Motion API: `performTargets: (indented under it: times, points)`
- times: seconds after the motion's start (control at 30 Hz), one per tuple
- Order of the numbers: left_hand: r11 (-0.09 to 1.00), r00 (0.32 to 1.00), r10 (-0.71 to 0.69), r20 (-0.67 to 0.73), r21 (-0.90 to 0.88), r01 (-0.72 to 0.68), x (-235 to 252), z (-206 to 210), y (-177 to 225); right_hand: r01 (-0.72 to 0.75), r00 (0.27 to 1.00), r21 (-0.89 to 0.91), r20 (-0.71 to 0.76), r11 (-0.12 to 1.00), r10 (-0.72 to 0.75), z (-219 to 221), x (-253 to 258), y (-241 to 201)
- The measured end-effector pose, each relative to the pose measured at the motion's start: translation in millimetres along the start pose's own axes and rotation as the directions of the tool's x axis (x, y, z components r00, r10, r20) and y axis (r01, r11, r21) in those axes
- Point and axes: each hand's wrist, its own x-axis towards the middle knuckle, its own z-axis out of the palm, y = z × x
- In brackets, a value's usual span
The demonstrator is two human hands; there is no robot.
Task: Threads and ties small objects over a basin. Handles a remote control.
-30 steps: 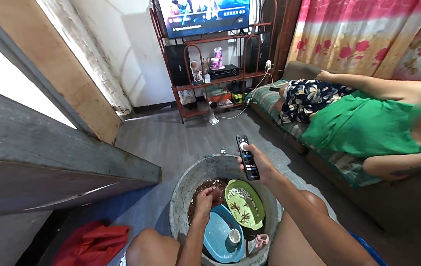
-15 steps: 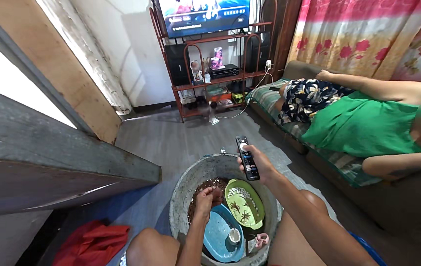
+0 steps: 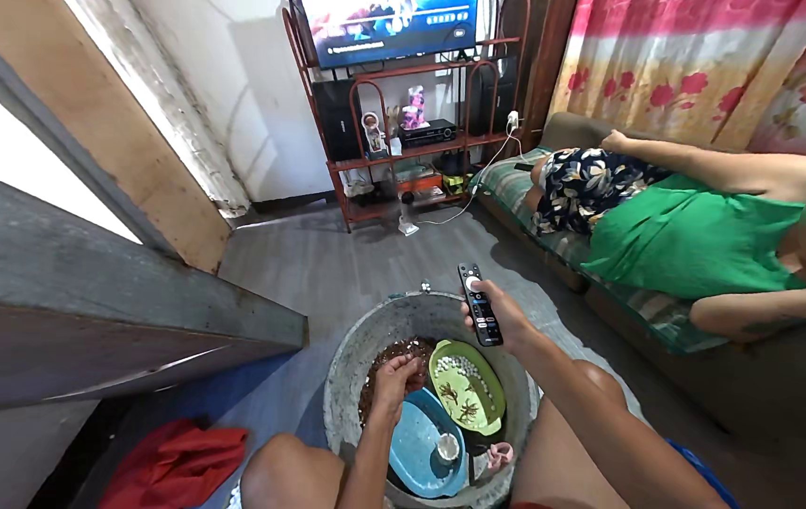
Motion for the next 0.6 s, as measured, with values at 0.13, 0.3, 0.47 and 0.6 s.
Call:
performTargets:
  times: [0.13,0.3,0.47,0.6]
  points:
    - [1.0,1.0,0.001,0.0,-0.003,-0.001,0.9,-0.5,-0.6,0.0,1.0,-0.005,0.008,1.0,0.0,0.9,-0.7,0.1]
    - [1.0,1.0,-0.003,0.005,-0.009,0.003,1.2,-1.8,-1.1,-0.007,1.0,-0.01,0.021,1.0,0.007,2.2,-1.7,0.7]
    - [1.0,1.0,-0.008,0.0,-0.009,0.008,1.4,-1.5,-0.9,-0.013,1.0,-0.011,0.01,1.0,0.013,2.8,-1.3,1.1]
    - [1.0,1.0,-0.012,-0.002,-0.008,0.012,2.3,-1.5,-1.0,-0.023,1.0,-0.003,0.002,1.0,0.023,2.7,-0.5,1.2]
